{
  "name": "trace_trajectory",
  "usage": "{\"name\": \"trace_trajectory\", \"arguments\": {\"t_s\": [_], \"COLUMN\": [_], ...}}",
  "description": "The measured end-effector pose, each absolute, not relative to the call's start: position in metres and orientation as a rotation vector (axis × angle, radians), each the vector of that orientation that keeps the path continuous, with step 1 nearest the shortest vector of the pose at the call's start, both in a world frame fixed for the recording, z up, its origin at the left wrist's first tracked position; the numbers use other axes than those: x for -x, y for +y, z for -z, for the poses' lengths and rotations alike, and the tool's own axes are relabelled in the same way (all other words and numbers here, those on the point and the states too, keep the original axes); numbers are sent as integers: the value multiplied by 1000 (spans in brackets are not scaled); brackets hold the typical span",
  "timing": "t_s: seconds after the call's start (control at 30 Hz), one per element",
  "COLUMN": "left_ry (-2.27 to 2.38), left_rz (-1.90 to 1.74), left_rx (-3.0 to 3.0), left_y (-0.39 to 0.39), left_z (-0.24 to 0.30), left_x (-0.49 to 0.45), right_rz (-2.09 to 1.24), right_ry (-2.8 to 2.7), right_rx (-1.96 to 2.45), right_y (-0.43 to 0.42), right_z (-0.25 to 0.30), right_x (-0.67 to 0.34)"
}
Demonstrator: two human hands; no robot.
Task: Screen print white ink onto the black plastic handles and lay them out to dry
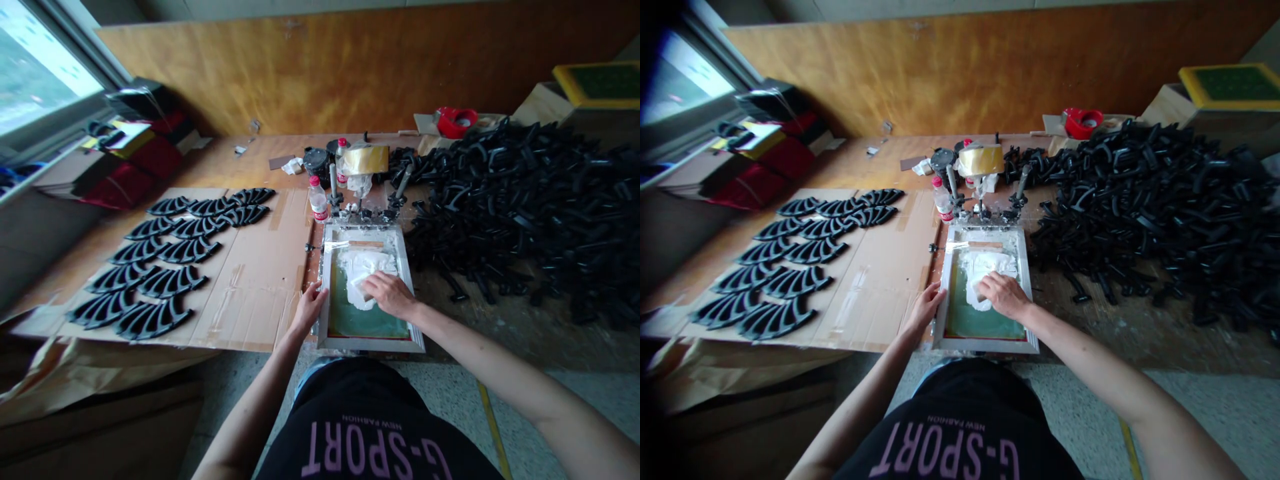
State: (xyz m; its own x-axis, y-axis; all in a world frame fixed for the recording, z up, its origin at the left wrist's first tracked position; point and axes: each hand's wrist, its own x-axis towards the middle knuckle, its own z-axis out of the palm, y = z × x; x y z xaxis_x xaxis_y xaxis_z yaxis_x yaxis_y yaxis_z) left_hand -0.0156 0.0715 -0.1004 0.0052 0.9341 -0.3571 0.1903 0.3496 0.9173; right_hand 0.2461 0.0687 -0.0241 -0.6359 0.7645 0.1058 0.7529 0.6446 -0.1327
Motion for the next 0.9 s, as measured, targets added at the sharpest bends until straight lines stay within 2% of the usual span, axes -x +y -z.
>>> {"name": "trace_trajectory", "arguments": {"t_s": [0.17, 0.37, 0.5, 0.6, 0.7, 0.83, 0.9], "left_ry": [1488, 1390, 1341, 1202, 1066, 1124, 1180], "left_rz": [-831, -881, -1030, -1229, -1398, -1486, -1315], "left_rx": [-1037, -988, -994, -973, -974, -873, -776], "left_y": [70, 67, 80, 109, 140, 135, 105], "left_z": [93, 51, -2, -39, -59, -46, -24], "left_x": [13, 14, 12, 4, -7, -27, -43], "right_rz": [-240, -258, -105, -96, -269, -333, -380], "right_ry": [-2708, -2330, -1908, -1740, -1955, -2345, -2330], "right_rx": [1164, 1521, 1781, 1978, 1995, 1881, 1960], "right_y": [56, 136, 174, 164, 131, 90, 75], "right_z": [31, -17, -42, -25, 17, 58, 60], "right_x": [-244, -240, -296, -337, -333, -283, -257]}}
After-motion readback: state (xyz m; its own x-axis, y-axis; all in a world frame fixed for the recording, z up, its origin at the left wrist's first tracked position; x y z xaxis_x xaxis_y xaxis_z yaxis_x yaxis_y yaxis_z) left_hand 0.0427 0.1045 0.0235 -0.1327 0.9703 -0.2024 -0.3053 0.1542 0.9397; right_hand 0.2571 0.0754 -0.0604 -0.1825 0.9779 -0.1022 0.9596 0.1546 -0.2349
